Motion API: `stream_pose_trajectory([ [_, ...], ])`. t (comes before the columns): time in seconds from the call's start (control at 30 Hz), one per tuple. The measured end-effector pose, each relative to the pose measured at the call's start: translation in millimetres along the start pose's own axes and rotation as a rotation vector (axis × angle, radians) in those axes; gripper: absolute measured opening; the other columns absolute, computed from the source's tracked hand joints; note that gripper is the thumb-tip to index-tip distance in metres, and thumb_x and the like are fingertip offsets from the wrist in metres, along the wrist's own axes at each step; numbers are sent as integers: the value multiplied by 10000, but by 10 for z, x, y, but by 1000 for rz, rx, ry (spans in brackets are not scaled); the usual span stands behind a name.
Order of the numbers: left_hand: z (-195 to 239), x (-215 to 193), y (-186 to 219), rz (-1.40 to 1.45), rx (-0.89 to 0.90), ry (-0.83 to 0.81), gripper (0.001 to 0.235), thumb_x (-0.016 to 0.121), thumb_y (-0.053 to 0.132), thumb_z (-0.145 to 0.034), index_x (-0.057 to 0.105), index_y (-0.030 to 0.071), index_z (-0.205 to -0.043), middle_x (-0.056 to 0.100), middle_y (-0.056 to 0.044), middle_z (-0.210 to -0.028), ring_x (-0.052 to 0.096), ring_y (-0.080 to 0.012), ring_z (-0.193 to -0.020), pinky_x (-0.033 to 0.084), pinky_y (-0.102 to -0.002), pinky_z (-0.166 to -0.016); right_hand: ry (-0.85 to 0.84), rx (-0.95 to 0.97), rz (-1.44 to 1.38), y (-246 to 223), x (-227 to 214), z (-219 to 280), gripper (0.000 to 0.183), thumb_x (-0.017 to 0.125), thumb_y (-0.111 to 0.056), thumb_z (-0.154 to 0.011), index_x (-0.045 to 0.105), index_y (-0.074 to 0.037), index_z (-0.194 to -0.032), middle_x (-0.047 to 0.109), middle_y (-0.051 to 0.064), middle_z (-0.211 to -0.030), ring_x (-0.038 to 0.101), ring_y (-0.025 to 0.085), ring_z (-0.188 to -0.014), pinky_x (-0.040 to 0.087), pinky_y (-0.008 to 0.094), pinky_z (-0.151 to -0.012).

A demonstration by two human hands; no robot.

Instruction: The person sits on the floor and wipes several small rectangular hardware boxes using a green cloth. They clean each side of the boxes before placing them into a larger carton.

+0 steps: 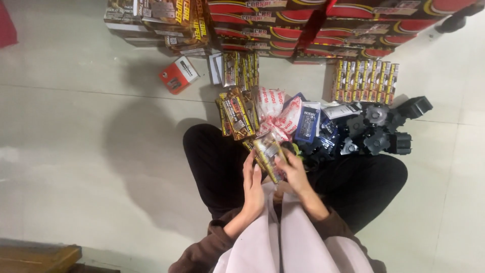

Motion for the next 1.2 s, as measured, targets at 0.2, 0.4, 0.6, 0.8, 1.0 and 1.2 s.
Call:
stream_pose_trajectory([
  [0.2, 42, -42, -261, -110, -22, 12, 569, 309, 305, -1087, 204, 75, -1597, 177, -228, -1606, 141, -411, -1500, 87, -540, -1217, 21, -343, 620, -439, 351, 278, 552, 679, -274, -948, 565, -159, -1475, 639, 183, -1192, 625, 427, -1120, 512, 466, -958],
  [0.4, 27, 13, -155, -84, -15, -25, 598, 298, 303, -1086, 141, 41, -1600, 163, -262, -1608, 122, -426, -1508, 81, -551, -1215, 40, -480, 858, -318, 315, 152, 452, 616, -326, -1000, 621, -204, -1435, 530, 80, -1250, 520, 363, -1131, 443, 444, -1021],
  [0.6, 11, 8, -251, -146, -19, -32, 608, 279, 313, -1090, 100, 56, -1611, 97, -231, -1649, 114, -387, -1518, 93, -522, -1217, -78, -398, 714, -261, 364, 106, 527, 565, -257, -1021, 485, -209, -1540, 532, 122, -1346, 524, 388, -1209, 424, 464, -1076],
  [0.8, 24, 73, -260, -6, -92, 14, 616, 310, 245, -1087, 40, 64, -1610, 50, -228, -1658, 134, -382, -1512, 123, -546, -1223, -220, -168, 574, -147, 313, 39, 546, 502, -395, -1054, 432, -215, -1564, 495, 142, -1486, 453, 403, -1359, 344, 490, -1171],
  [1.0, -94, 218, 40, 425, -332, 63, 670, 256, 491, -1063, 95, 153, -1618, 107, -163, -1665, 142, -360, -1519, 191, -551, -1226, -277, 141, 413, -323, 353, 31, 681, 375, -662, -1029, 532, -205, -1510, 517, 113, -1527, 446, 304, -1430, 317, 431, -1197],
  [1.2, -491, 235, -1259, 824, -623, 140, 742, 321, 739, -980, 368, 267, -1551, 421, -136, -1561, 400, -357, -1435, 291, -576, -1183, -256, 310, 367, -613, 314, 150, 818, 323, -669, -1031, 627, 11, -1370, 562, 260, -1429, 422, 351, -1442, 226, 443, -1256],
])
Point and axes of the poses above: each hand's wrist, its own z-axis away from the middle knuckle, its own x-axis out of the palm, y = z × x, the point moved 7 cm from there along -z, towards the middle knuckle
